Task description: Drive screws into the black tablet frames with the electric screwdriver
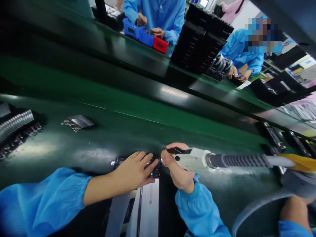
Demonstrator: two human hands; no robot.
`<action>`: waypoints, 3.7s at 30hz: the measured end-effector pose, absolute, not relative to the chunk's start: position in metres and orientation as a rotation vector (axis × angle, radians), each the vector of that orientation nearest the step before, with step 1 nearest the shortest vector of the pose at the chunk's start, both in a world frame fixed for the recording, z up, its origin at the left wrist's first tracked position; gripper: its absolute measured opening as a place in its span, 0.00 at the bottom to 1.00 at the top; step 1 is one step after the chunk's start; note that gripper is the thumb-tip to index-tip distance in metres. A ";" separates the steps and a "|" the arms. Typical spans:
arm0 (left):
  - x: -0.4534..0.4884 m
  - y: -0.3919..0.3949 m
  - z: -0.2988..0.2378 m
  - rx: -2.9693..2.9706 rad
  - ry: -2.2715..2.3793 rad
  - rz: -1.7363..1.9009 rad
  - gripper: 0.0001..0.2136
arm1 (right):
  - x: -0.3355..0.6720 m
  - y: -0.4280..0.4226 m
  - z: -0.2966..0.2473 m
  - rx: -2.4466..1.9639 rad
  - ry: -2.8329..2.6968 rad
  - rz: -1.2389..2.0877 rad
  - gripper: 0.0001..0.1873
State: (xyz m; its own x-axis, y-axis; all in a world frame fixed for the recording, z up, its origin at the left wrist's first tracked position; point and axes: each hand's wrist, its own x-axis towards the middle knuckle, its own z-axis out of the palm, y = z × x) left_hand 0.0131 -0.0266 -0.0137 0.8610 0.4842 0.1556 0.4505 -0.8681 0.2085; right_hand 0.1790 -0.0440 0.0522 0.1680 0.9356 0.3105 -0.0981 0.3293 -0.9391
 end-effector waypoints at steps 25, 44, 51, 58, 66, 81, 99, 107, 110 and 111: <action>0.014 -0.024 -0.007 2.893 0.689 0.379 0.29 | 0.178 -0.041 0.048 -0.993 -1.186 0.895 0.12; 0.009 -0.024 -0.004 2.900 0.708 0.348 0.28 | 0.216 -0.052 0.056 -0.952 -1.188 0.748 0.16; 0.008 -0.024 -0.005 2.896 0.693 0.392 0.25 | 0.236 -0.045 0.043 -1.035 -1.089 0.708 0.13; 0.008 -0.024 -0.006 2.925 0.686 0.439 0.23 | 0.233 -0.045 0.034 -1.042 -1.064 0.756 0.14; 0.008 -0.024 -0.005 2.892 0.681 0.440 0.23 | 0.233 -0.044 0.032 -1.065 -1.092 0.740 0.14; 0.009 -0.024 -0.007 2.872 0.677 0.437 0.25 | 0.233 -0.043 0.032 -1.065 -1.121 0.726 0.12; 0.009 -0.031 0.005 2.882 0.935 0.172 0.34 | 0.209 -0.059 0.077 -1.024 -1.252 0.643 0.14; 0.012 -0.029 0.011 2.789 0.937 0.067 0.35 | 0.174 -0.068 0.060 -1.006 -1.309 0.943 0.14; 0.013 -0.028 0.013 2.771 0.931 0.054 0.35 | 0.174 -0.066 0.056 -0.994 -1.333 0.948 0.13; 0.013 -0.028 0.013 2.768 0.927 0.049 0.35 | 0.174 -0.065 0.056 -0.991 -1.334 0.941 0.13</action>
